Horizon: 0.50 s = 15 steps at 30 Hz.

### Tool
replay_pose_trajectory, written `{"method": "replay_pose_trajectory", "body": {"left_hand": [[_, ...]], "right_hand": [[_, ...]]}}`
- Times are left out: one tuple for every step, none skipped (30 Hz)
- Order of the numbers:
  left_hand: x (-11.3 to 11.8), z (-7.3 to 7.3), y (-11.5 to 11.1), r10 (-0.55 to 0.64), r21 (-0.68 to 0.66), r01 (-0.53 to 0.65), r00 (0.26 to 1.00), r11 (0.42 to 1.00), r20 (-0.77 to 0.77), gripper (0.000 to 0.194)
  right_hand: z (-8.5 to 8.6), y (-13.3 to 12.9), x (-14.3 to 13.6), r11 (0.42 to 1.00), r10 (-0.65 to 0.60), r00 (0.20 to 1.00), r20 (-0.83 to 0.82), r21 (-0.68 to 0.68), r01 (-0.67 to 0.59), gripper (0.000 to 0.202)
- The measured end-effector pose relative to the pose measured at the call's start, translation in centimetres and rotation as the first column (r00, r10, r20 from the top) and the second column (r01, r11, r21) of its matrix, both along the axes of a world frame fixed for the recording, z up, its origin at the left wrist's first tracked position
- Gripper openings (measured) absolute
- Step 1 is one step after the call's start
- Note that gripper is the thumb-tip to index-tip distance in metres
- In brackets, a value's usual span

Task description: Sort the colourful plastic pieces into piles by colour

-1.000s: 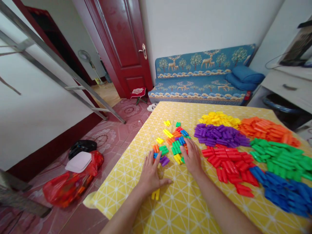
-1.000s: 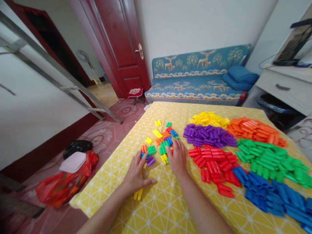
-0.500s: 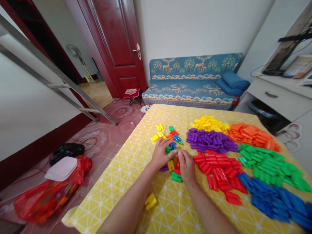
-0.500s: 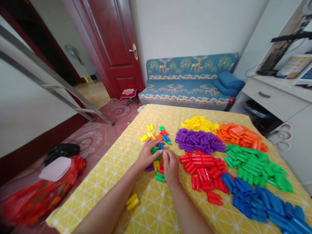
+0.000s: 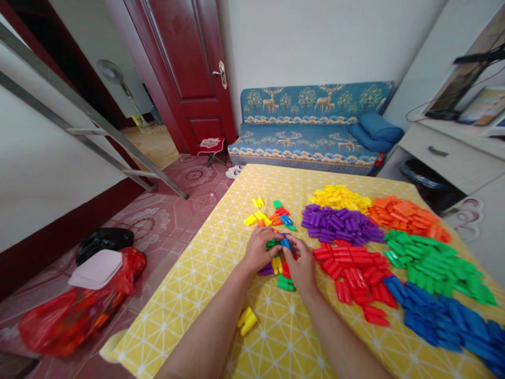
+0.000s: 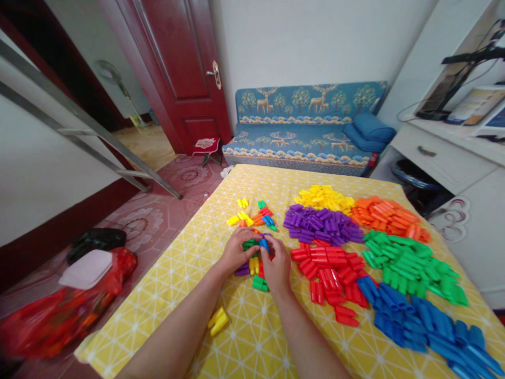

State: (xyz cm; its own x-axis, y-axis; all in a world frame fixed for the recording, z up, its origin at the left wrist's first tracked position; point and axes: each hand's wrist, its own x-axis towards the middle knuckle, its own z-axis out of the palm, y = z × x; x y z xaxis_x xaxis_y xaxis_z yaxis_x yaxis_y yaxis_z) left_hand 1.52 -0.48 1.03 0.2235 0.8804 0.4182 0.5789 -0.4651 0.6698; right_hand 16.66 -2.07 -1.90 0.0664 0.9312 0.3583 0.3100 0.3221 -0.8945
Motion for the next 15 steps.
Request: {"method": "replay_pose_trajectory", "body": {"left_hand": [[-0.1, 0.0, 0.0, -0.013, -0.002, 0.013, 1.000, 1.000, -0.003, 0.032], [-0.1, 0.1, 0.0, -0.027, -0.004, 0.027, 1.000, 1.000, -0.005, 0.036], [-0.1, 0.1, 0.0, -0.041, -0.006, 0.041, 0.999, 0.999, -0.004, 0.039], [-0.1, 0.1, -0.1, -0.056, -0.006, 0.056, 0.998, 0.998, 0.001, 0.042], [-0.1, 0.2, -0.1, -0.064, -0.005, 0.064, 0.998, 0.998, 0.010, 0.043], [-0.1, 0.2, -0.1, -0.065, -0.002, 0.065, 0.998, 0.998, 0.021, 0.046], [-0.1, 0.2, -0.1, -0.062, 0.000, 0.062, 0.998, 0.998, 0.030, 0.049], [-0.2, 0.1, -0.1, -0.061, 0.002, 0.061, 0.998, 0.998, 0.035, 0.051], [-0.2, 0.0, -0.1, -0.059, 0.004, 0.059, 0.998, 0.998, 0.037, 0.051], [-0.2, -0.1, -0.1, -0.056, 0.005, 0.056, 0.998, 0.998, 0.038, 0.048], [-0.2, -0.3, -0.1, -0.054, 0.001, 0.054, 0.998, 0.999, 0.038, 0.044], [-0.2, -0.4, -0.1, -0.052, -0.004, 0.052, 0.998, 0.999, 0.042, 0.038], [-0.2, -0.6, 0.0, -0.042, -0.011, 0.043, 0.998, 0.999, 0.052, 0.032], [-0.2, -0.7, 0.0, -0.029, -0.019, 0.030, 0.997, 0.999, 0.070, 0.029], [-0.2, -0.9, 0.0, -0.018, -0.029, 0.021, 0.996, 0.999, 0.092, 0.026]], "right_hand": [[0.1, -0.1, 0.0, 1.000, -0.005, 0.999, -0.033, -0.011, 0.004, 0.028], [0.2, -0.1, 0.0, 1.000, -0.011, 0.998, -0.067, -0.022, 0.009, 0.027], [0.3, -0.2, 0.0, 0.999, -0.018, 0.995, -0.099, -0.029, 0.015, 0.025], [0.5, -0.3, 0.1, 0.999, -0.028, 0.991, -0.129, -0.031, 0.024, 0.024], [0.6, -0.4, 0.1, 0.999, -0.038, 0.987, -0.158, -0.027, 0.034, 0.022], [0.7, -0.4, 0.1, 0.999, -0.046, 0.982, -0.185, -0.019, 0.043, 0.021], [0.8, -0.4, 0.1, 0.999, -0.049, 0.977, -0.209, -0.010, 0.048, 0.021], [0.8, -0.4, 0.1, 0.999, -0.045, 0.973, -0.227, -0.005, 0.045, 0.021], [0.7, -0.4, 0.1, 0.999, -0.036, 0.970, -0.238, -0.003, 0.036, 0.021], [0.6, -0.3, 0.2, 1.000, -0.021, 0.971, -0.239, -0.004, 0.021, 0.022], [0.5, -0.3, 0.2, 1.000, -0.002, 0.974, -0.227, -0.006, 0.001, 0.022], [0.5, -0.2, 0.2, 1.000, 0.016, 0.979, -0.204, -0.003, -0.017, 0.023], [0.4, -0.2, 0.2, 1.000, 0.029, 0.985, -0.168, 0.009, -0.028, 0.024], [0.5, -0.2, 0.2, 0.999, 0.033, 0.992, -0.123, 0.033, -0.030, 0.024], [0.6, -0.2, 0.1, 0.998, 0.030, 0.997, -0.072, 0.065, -0.025, 0.025]]}}
